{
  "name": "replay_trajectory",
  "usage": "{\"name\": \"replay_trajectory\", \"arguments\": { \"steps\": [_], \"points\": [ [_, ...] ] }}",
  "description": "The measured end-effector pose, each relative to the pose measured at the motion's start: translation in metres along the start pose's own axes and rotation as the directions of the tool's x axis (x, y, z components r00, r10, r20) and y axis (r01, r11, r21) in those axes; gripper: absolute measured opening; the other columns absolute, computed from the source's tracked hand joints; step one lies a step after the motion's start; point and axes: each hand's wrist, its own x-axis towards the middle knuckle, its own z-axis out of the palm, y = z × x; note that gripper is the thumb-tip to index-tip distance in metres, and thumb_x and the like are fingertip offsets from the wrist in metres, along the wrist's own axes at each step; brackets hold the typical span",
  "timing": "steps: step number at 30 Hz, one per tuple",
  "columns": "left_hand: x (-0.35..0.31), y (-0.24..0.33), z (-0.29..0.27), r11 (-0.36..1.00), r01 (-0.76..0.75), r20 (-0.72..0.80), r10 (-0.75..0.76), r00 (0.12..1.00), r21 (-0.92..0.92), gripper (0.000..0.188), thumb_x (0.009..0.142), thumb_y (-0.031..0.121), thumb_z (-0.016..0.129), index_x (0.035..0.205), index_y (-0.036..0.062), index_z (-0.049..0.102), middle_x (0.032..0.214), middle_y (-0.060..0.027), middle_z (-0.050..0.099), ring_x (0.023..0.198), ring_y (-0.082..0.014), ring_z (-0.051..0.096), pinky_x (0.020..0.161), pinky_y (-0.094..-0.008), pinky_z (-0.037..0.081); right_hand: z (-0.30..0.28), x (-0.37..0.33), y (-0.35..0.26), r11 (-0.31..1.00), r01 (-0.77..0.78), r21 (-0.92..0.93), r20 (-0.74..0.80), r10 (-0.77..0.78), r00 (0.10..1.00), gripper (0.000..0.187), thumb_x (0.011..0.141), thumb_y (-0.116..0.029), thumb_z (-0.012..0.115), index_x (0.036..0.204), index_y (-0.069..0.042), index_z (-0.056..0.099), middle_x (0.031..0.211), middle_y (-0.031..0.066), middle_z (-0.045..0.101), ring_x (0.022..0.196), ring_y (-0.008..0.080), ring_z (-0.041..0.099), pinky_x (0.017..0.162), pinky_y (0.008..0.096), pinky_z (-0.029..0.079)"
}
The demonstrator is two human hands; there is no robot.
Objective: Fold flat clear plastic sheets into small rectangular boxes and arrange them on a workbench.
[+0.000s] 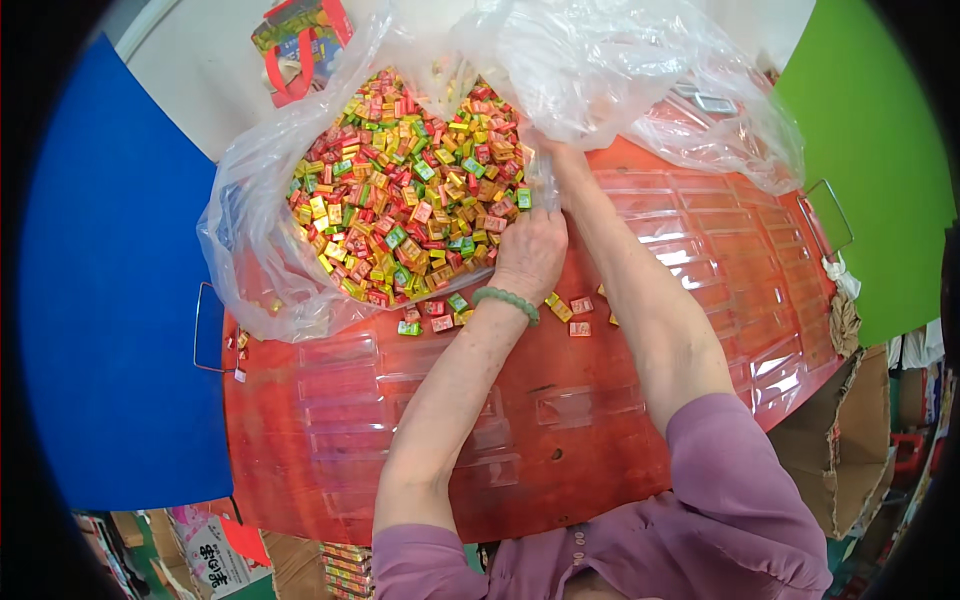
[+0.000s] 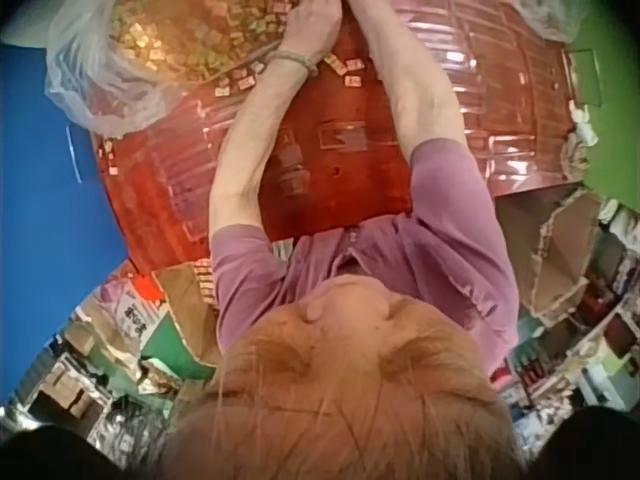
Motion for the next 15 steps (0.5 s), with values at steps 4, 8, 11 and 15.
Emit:
{"name": "replay_trajectory", "arguments": {
  "steps": [4,8,11,15],
  "points": [
    [0.0,0.002,-0.006,0.994,0.103,0.087,-0.106,0.991,0.041,0.011,0.075,0.001,0.057,0.085,-0.0012,0.059,0.084,-0.019,0.061,0.08,-0.0336,0.064,0.069,-0.0403,0.054,0.003,-0.008,-0.021,0.719,0.055,-0.693,0.003,-0.074,0.997,0.058,0.089,-0.042,0.056,0.131,-0.003,0.05,0.13,0.0158,0.054,0.112,0.0299,0.056,0.091,0.0404,0.046],
    [0.0,0.005,-0.007,0.99,0.143,0.112,-0.143,0.983,0.012,0.011,0.076,0.001,0.056,0.085,-0.0034,0.061,0.087,-0.0221,0.062,0.082,-0.0361,0.064,0.072,-0.0415,0.053,-0.006,-0.029,-0.059,0.324,0.124,-0.938,0.147,0.046,0.988,0.062,0.089,-0.052,0.048,0.127,-0.004,0.052,0.114,0.0276,0.059,0.104,0.0419,0.058,0.091,0.0429,0.046],
    [-0.001,-0.003,-0.025,0.973,0.105,0.152,-0.074,0.986,-0.205,0.015,0.079,0.002,0.054,0.09,-0.0046,0.061,0.086,-0.0239,0.061,0.082,-0.0378,0.063,0.073,-0.0416,0.051,-0.013,-0.05,-0.091,-0.013,0.272,-0.962,0.263,0.22,0.939,0.06,0.088,-0.056,0.048,0.11,-0.001,0.063,0.099,0.028,0.063,0.093,0.0423,0.062,0.083,0.0461,0.049],
    [-0.022,-0.016,-0.095,0.929,-0.023,0.103,0.065,0.993,-0.37,0.02,0.084,0.005,0.053,0.1,-0.0012,0.064,0.088,-0.0221,0.063,0.083,-0.0363,0.063,0.072,-0.0411,0.049,-0.01,-0.108,-0.128,-0.063,0.429,-0.901,0.409,0.204,0.89,0.041,0.09,-0.035,0.053,0.088,0.002,0.068,0.083,0.0244,0.065,0.08,0.0407,0.064,0.072,0.0483,0.051]
  ]
}}
